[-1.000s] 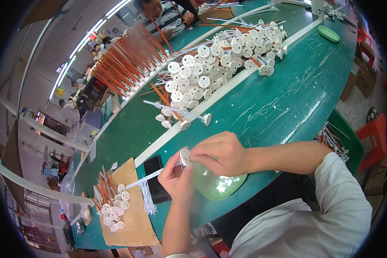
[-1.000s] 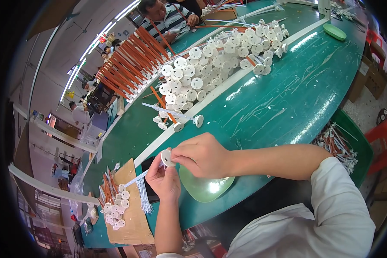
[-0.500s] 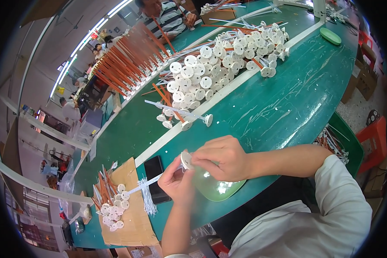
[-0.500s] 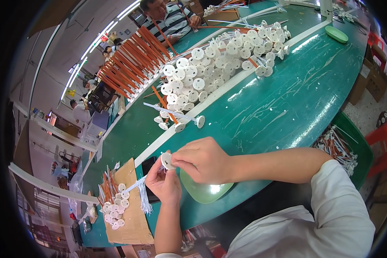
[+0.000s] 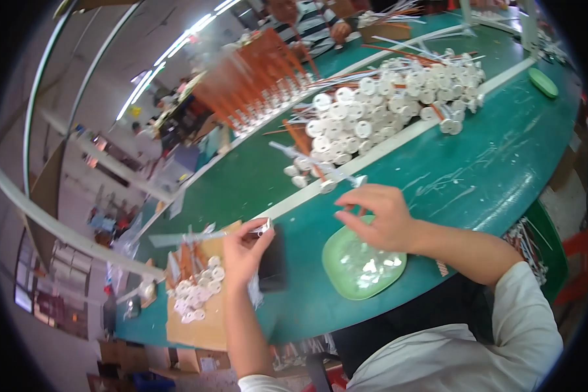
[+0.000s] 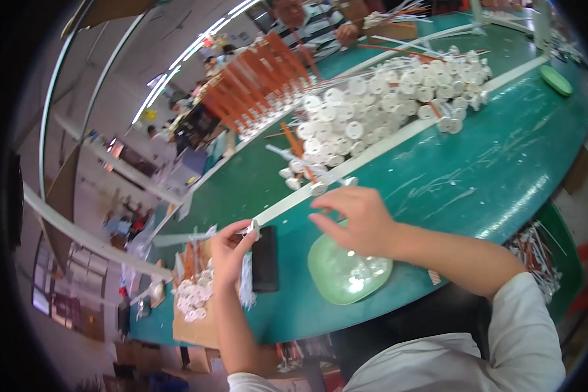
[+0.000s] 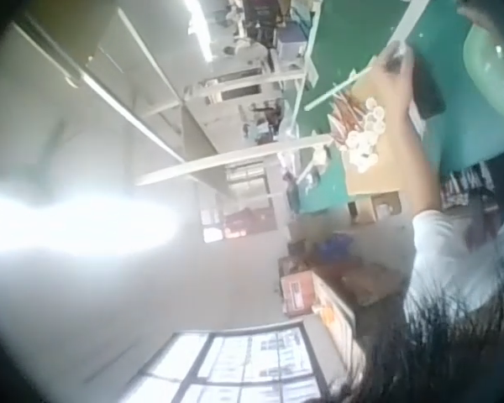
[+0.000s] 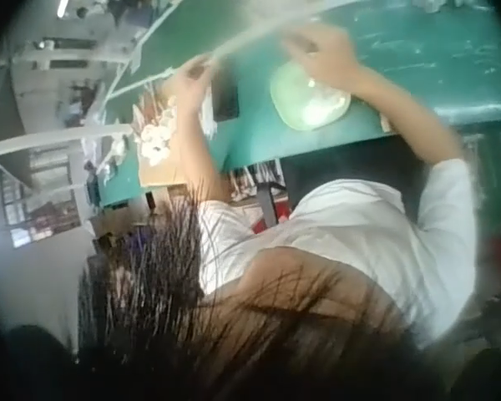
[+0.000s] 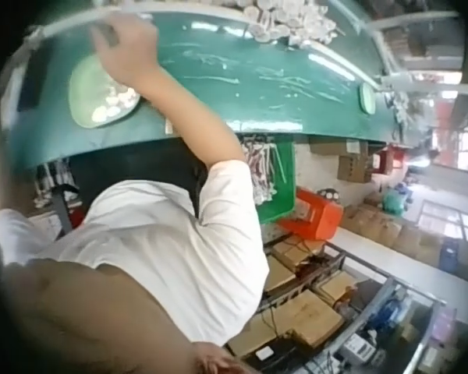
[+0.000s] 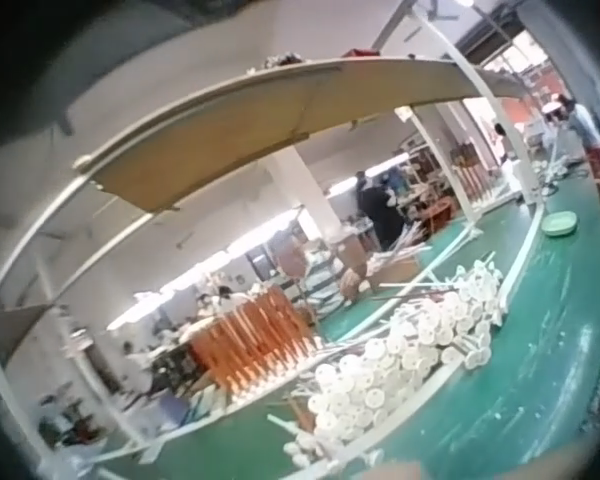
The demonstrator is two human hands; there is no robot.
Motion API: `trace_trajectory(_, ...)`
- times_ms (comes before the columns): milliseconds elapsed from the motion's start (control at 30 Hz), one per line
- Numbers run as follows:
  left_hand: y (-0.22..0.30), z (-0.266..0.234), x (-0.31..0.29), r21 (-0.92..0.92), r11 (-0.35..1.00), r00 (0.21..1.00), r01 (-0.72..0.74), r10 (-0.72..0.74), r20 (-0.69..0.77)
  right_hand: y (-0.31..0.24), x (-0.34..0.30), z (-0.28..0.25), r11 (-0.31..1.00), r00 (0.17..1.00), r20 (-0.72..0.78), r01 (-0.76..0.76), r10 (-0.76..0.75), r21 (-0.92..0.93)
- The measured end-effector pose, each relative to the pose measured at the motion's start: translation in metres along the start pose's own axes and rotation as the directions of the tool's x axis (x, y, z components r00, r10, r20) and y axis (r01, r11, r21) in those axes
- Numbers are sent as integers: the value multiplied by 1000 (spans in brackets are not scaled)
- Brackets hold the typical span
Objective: Assembling small plastic components onto a long white strip at a factory workstation.
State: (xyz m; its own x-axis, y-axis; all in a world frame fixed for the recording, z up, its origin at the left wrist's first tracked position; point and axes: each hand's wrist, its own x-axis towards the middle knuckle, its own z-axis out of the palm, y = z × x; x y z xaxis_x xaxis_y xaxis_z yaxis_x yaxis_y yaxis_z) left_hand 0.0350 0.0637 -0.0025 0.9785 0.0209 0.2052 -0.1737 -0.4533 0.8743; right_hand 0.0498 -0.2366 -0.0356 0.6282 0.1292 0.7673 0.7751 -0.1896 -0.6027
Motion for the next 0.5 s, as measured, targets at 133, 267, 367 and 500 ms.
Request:
trace_trajectory(133,-9,-129,7,651,748,882,134,-389,265,7,-3,8,996,989,144,32,-21,-78)
trace_trajectory(267,-16,-153,-10,706,566,669,426,-723,176,8,-5,9,993,957,277,-64,90,-102)
trace_trajectory(367,-7,-137,-18,833,431,713,348,-698,63,18,-4,5,979,939,312,-90,144,-181)
trace_trajectory(500,6,-101,-24,979,153,919,137,-388,-67,40,6,-2,915,976,155,-84,156,-394)
